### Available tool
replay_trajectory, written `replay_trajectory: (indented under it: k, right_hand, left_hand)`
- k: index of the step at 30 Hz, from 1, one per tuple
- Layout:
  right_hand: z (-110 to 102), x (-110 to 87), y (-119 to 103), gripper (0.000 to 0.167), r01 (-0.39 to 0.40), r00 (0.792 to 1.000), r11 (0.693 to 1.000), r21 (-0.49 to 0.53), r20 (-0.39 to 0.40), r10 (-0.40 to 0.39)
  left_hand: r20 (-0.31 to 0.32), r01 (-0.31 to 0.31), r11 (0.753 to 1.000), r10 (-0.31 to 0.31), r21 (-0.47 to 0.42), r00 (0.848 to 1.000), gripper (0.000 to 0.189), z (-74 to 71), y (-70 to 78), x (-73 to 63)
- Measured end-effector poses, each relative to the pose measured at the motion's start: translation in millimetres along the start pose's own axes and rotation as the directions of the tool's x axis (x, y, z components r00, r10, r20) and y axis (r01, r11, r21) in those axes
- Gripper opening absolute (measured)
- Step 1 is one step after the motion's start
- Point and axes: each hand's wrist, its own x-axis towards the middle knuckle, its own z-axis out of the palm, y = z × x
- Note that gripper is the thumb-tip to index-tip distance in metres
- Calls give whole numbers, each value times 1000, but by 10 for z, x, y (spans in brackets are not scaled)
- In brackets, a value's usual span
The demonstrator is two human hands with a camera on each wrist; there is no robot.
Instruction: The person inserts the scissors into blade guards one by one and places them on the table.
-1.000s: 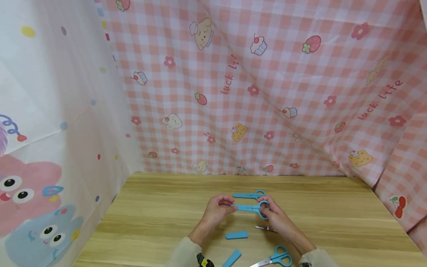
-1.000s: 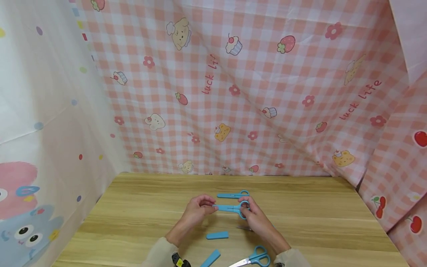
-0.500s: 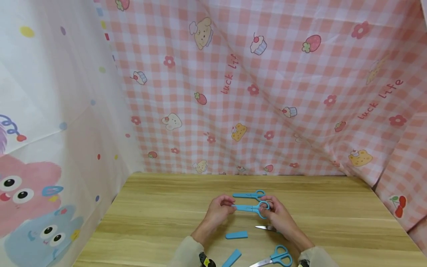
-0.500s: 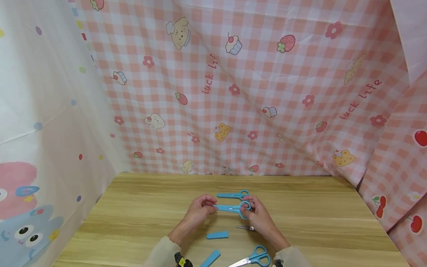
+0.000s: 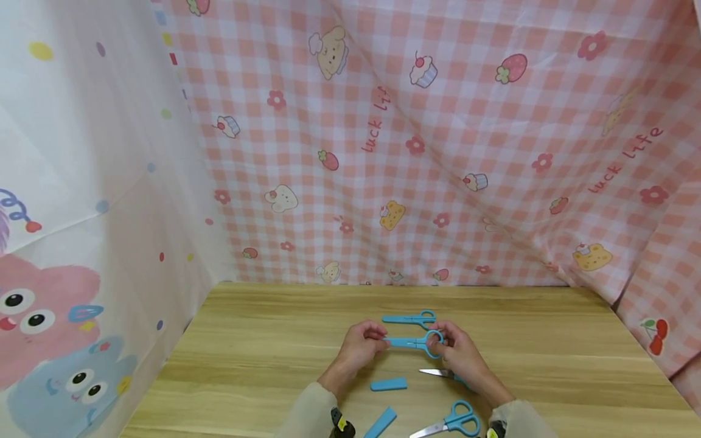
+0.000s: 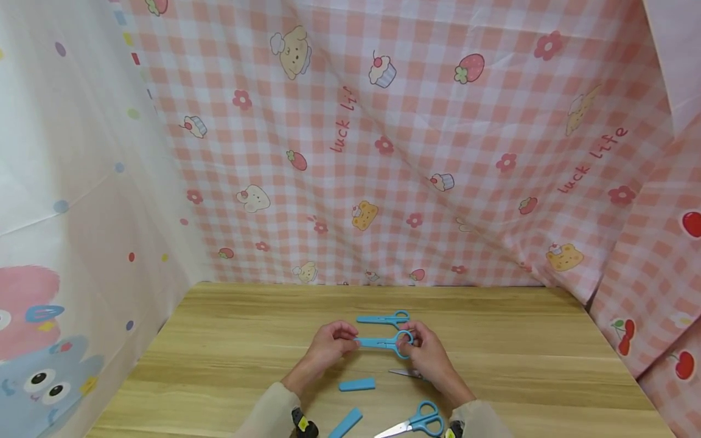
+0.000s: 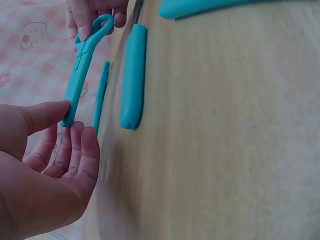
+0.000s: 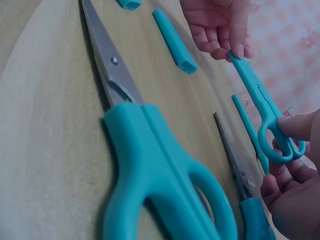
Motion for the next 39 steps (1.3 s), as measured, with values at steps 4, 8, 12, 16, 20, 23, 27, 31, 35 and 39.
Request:
replay_trajectory:
  k: [4, 8, 12, 16, 20, 23, 27, 31, 35, 39]
  right_hand:
    - [-4, 20, 10, 30, 6, 1000, 1000, -18, -1, -6]
    - [-13, 53, 12, 29, 29, 1000, 999, -46, -3, -29]
    - [-28, 83, 4, 28, 36, 999, 997, -66, -5, -37]
    - [-44, 108, 1, 27, 29, 1000, 997, -74, -5, -30]
    - [-51, 130, 7, 26, 32, 999, 995, -94, -7, -33]
    - [-53, 153, 27, 25, 35, 999, 993, -117, -5, -36]
    - [-55, 179, 48, 26, 28, 1000, 992, -120, -10, -30]
    - [-58, 192, 55, 30, 19, 1000, 994, -103, -5, -20]
    - [-62, 198, 48, 32, 11, 1000, 996, -94, 10, -10]
    - [-75, 208, 45, 31, -13, 1000, 992, -125, 19, 16]
  left_hand:
    - [-6, 3, 1000, -3, 27, 1000, 16, 6, -32, 30]
    - [-6, 13, 999, -12, 51, 1000, 16, 3, -53, 71]
    - [-6, 11, 997, -11, 82, 1000, 15, 6, -60, 118]
    - [-1, 17, 995, -17, 93, 1000, 15, 16, -62, 151]
    - [-6, 26, 996, -25, 83, 1000, 16, 27, -60, 178]
    - [-19, 21, 997, -20, 77, 1000, 16, 40, -66, 202]
    - [-28, 9, 996, -7, 86, 1000, 17, 57, -72, 226]
    - [-27, 17, 995, -15, 96, 1000, 18, 61, -71, 233]
    - [-11, 15, 993, -14, 119, 1000, 18, 45, -80, 239]
    - [4, -7, 990, 7, 144, 1000, 17, 29, -106, 259]
